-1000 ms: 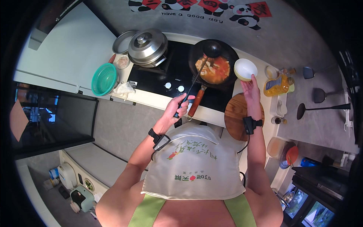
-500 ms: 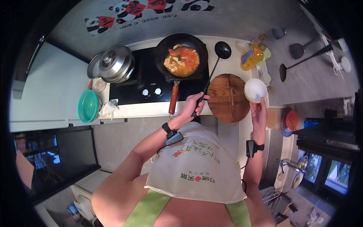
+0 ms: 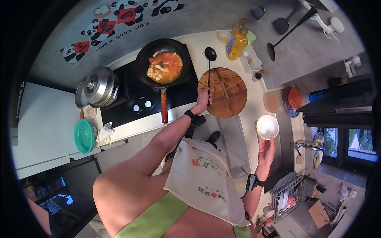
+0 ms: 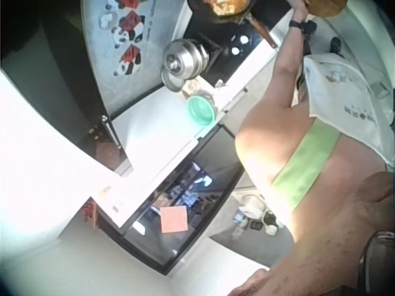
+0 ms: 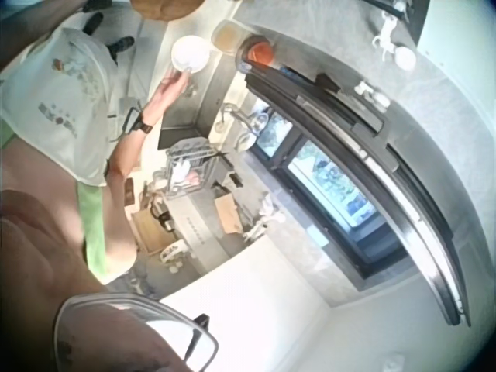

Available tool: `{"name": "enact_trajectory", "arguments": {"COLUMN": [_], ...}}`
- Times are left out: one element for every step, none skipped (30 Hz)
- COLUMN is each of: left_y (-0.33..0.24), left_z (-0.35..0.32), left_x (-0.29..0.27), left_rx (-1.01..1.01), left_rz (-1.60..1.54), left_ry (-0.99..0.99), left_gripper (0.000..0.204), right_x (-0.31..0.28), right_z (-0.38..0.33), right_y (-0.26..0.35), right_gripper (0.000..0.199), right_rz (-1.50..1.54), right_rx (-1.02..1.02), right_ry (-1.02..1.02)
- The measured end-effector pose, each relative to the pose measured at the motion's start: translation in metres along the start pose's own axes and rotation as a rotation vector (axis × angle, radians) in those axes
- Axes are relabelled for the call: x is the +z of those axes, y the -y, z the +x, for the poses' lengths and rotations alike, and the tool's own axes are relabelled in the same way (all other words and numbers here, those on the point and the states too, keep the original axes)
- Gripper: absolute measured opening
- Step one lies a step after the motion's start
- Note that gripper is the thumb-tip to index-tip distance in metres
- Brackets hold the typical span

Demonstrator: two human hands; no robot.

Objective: The person adds water to a simmering tomato-based dish in a wok, then whisks eggs in a metal bowl with chopsticks and pours the beaten eggs into the wok. The person uses a small white bowl to fetch water from the sink and chopsticks to whisk the eggs.

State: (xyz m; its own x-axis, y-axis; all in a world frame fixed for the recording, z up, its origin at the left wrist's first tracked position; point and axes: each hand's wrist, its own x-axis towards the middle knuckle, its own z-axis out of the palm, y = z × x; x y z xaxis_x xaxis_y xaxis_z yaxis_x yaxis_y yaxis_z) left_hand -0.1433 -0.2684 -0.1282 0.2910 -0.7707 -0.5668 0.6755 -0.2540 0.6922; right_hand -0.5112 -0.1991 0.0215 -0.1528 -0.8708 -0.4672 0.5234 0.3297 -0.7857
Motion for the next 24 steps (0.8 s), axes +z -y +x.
{"name": "enact_trajectory", "arguments": {"left_y": [0.004,0.009,0.012,0.019,0.026,0.033,0.037,0.044,0.051,0.053,0.056,0.058,0.059,0.060,0.059,0.057,0.058,0.063,0.069,0.079,0.089,0.106,0.125,0.147], "left_z": [0.008,0.016,0.024,0.032,0.040,0.048,0.057,0.064,0.069,0.075,0.078,0.077,0.074,0.065,0.055,0.047,0.034,0.018,0.000,-0.018,-0.038,-0.053,-0.062,-0.072], "left_x": [0.000,0.001,-0.001,-0.002,-0.001,-0.001,-0.002,-0.001,-0.001,-0.002,-0.001,0.000,0.001,0.002,0.005,0.015,0.029,0.047,0.069,0.096,0.121,0.156,0.191,0.222], "left_rx": [-0.008,-0.010,-0.017,0.001,0.019,0.033,0.014,0.068,0.048,0.031,0.041,0.080,0.144,0.133,0.144,0.123,0.217,0.290,0.351,0.311,0.164,0.002,-0.106,-0.205], "left_rz": [-0.018,-0.039,-0.038,-0.032,-0.028,-0.022,0.014,0.126,0.204,0.285,0.327,0.364,0.504,0.541,0.587,0.653,0.701,0.766,0.837,0.743,0.713,0.675,0.713,0.733], "left_ry": [0.017,0.041,0.097,0.096,0.095,0.093,0.090,0.077,0.050,-0.003,0.015,0.034,-0.007,-0.010,-0.016,-0.036,-0.055,-0.086,-0.107,0.007,0.183,0.406,0.536,0.704], "left_gripper": [0.024,0.024,0.025,0.026,0.027,0.027,0.028,0.029,0.030,0.031,0.031,0.032,0.034,0.038,0.039,0.041,0.041,0.042,0.043,0.048,0.052,0.057,0.062,0.067], "right_x": [-0.009,-0.018,-0.027,-0.037,-0.047,-0.057,-0.068,-0.082,-0.097,-0.111,-0.123,-0.136,-0.149,-0.162,-0.174,-0.185,-0.195,-0.204,-0.213,-0.224,-0.232,-0.242,-0.251,-0.259], "right_z": [0.000,0.001,0.003,0.006,0.011,0.016,0.021,0.027,0.030,0.038,0.048,0.057,0.066,0.073,0.079,0.088,0.096,0.104,0.111,0.113,0.117,0.122,0.130,0.137], "right_y": [0.000,0.001,0.002,0.005,0.010,0.014,0.019,0.025,0.032,0.037,0.042,0.048,0.054,0.055,0.054,0.056,0.058,0.058,0.057,0.054,0.049,0.048,0.042,0.036], "right_gripper": [0.045,0.049,0.048,0.047,0.046,0.046,0.047,0.047,0.047,0.046,0.046,0.049,0.051,0.052,0.052,0.053,0.053,0.053,0.053,0.053,0.053,0.054,0.053,0.053], "right_rz": [0.008,0.009,0.024,0.030,0.035,0.043,0.049,0.056,0.053,0.059,0.075,0.106,0.072,0.051,0.057,0.061,0.072,0.054,0.047,0.049,0.049,0.062,0.075,0.084], "right_rx": [0.001,0.001,0.004,0.007,0.004,0.000,-0.008,-0.021,-0.013,-0.010,-0.014,0.002,0.026,0.038,0.074,0.099,0.117,0.130,0.137,0.134,0.168,0.164,0.155,0.136], "right_ry": [-0.005,-0.039,-0.011,-0.012,-0.015,-0.003,0.007,0.042,0.002,0.001,0.064,0.076,0.069,0.065,0.079,0.059,0.040,0.047,0.053,0.058,0.110,0.136,0.198,0.241]}}
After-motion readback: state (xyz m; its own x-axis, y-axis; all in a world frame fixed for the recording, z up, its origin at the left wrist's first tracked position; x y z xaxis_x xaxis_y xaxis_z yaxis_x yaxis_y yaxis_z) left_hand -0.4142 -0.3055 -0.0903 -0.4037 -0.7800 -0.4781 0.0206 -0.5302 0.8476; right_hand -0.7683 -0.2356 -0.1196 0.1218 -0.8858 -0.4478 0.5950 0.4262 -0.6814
